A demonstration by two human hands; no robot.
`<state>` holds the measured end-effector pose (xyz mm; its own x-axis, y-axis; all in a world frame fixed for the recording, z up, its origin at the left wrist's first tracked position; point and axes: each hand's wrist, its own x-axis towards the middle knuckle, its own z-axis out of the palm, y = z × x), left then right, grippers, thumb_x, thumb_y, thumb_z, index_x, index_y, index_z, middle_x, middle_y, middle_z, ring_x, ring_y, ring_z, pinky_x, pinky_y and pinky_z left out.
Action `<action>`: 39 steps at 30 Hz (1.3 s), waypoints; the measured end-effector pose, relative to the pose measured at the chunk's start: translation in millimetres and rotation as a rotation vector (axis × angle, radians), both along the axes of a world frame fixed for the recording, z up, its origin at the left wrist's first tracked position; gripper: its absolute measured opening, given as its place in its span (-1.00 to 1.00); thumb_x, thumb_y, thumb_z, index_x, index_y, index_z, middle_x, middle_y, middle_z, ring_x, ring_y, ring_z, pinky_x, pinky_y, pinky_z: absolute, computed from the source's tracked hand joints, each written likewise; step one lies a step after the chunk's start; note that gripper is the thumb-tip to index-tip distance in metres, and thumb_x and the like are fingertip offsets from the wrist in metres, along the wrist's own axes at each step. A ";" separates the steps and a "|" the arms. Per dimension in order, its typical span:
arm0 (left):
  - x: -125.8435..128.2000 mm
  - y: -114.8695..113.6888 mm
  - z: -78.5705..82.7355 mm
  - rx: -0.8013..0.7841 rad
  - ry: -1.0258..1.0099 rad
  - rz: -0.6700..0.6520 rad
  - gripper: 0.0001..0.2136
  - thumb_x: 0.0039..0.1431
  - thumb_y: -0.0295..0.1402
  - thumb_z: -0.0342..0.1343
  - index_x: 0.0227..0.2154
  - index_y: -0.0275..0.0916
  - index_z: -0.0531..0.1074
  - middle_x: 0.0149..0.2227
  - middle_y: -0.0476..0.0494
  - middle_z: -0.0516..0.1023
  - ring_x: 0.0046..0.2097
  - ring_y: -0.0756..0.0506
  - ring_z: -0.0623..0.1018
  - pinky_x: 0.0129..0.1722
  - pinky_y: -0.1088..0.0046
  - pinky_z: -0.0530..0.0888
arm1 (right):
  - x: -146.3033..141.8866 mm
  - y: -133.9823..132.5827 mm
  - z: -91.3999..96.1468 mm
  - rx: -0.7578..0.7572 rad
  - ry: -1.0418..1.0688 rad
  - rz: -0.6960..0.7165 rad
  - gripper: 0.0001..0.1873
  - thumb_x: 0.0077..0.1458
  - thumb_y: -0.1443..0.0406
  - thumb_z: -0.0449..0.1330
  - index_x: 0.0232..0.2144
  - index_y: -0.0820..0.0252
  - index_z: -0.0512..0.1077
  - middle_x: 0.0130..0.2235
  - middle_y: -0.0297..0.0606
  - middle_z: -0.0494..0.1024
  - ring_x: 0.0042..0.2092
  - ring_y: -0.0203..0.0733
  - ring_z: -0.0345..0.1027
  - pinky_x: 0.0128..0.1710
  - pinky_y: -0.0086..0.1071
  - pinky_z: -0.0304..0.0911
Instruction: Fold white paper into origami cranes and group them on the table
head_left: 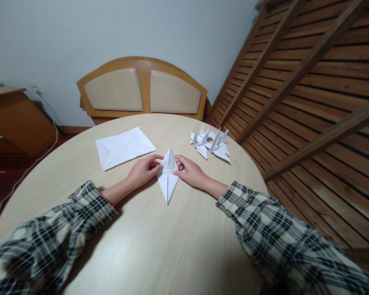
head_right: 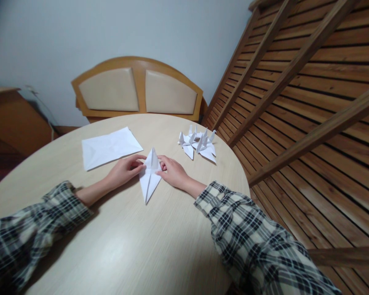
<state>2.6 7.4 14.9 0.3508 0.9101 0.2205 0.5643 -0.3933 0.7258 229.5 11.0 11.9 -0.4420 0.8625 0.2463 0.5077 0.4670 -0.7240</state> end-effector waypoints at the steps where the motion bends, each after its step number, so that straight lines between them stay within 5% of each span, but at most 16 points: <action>1: 0.0 -0.3 -0.1 0.002 -0.005 -0.007 -0.67 0.25 -0.24 0.07 0.02 -0.25 0.41 -0.33 -0.12 0.63 -0.33 -0.08 0.56 -0.29 0.38 0.40 | -0.1 -0.1 0.0 -0.004 -0.002 -0.008 -0.44 0.03 0.43 0.28 0.10 0.18 0.35 -0.29 -0.32 0.48 -0.26 -0.22 0.32 -0.18 -0.29 0.25; 8: 2.3 -5.5 6.0 0.061 0.070 -0.018 -0.57 0.18 -0.32 0.09 0.11 -0.23 0.30 -0.32 -0.09 0.59 -0.34 -0.07 0.51 -0.28 0.37 0.39 | 1.9 2.7 -5.3 0.069 -0.014 -0.029 -0.39 0.07 0.43 0.23 0.18 0.13 0.28 -0.32 -0.35 0.43 -0.27 -0.23 0.30 -0.15 -0.27 0.25; 16: 2.5 -2.3 -0.5 0.138 0.121 -0.038 -0.36 0.16 -0.37 0.09 0.30 -0.26 0.06 -0.20 -0.17 0.59 -0.21 -0.13 0.55 -0.18 0.29 0.45 | 3.8 2.9 -9.6 0.092 0.028 -0.012 -0.14 0.05 0.44 0.22 0.34 0.05 -0.01 -0.10 -0.24 0.45 -0.29 -0.27 0.29 -0.13 -0.23 0.32; 21: 0.2 0.6 -8.1 0.298 0.181 -0.015 -0.38 0.18 -0.37 0.15 0.28 -0.28 0.11 0.00 -0.33 0.53 -0.01 -0.23 0.54 -0.01 0.14 0.49 | 3.5 0.2 -5.3 0.173 -0.040 -0.001 -0.48 0.05 0.45 0.20 0.07 0.13 0.25 -0.18 -0.26 0.45 -0.25 -0.22 0.32 -0.14 -0.24 0.31; 25: -0.4 0.9 -10.3 0.498 0.288 -0.014 -0.60 0.21 -0.37 0.18 0.09 -0.31 0.33 0.16 -0.43 0.41 0.17 -0.31 0.43 0.14 0.01 0.42 | 3.7 -0.9 -1.6 0.265 -0.166 0.019 -0.80 0.11 0.39 0.22 -0.18 0.17 0.36 -0.24 -0.26 0.46 -0.21 -0.17 0.33 -0.08 -0.21 0.26; 31: 0.1 0.6 -9.0 0.598 0.380 -0.048 -0.85 0.28 -0.36 0.14 -0.13 -0.28 0.44 0.11 -0.40 0.44 0.14 -0.32 0.45 0.07 -0.03 0.47 | 4.6 -0.4 -5.1 0.347 -0.279 0.037 -0.69 0.21 0.32 0.20 0.00 0.25 0.42 -0.17 -0.16 0.48 -0.12 -0.11 0.32 0.01 -0.19 0.23; 39: 2.1 -0.1 -6.3 0.595 0.455 -0.089 -0.77 0.33 -0.36 0.09 -0.07 -0.35 0.53 0.08 -0.42 0.49 0.10 -0.31 0.47 0.09 0.00 0.46 | 4.5 -0.9 -5.5 0.350 -0.344 0.015 -0.68 0.22 0.30 0.21 0.00 0.26 0.51 -0.19 -0.15 0.45 -0.12 -0.09 0.31 0.00 -0.18 0.24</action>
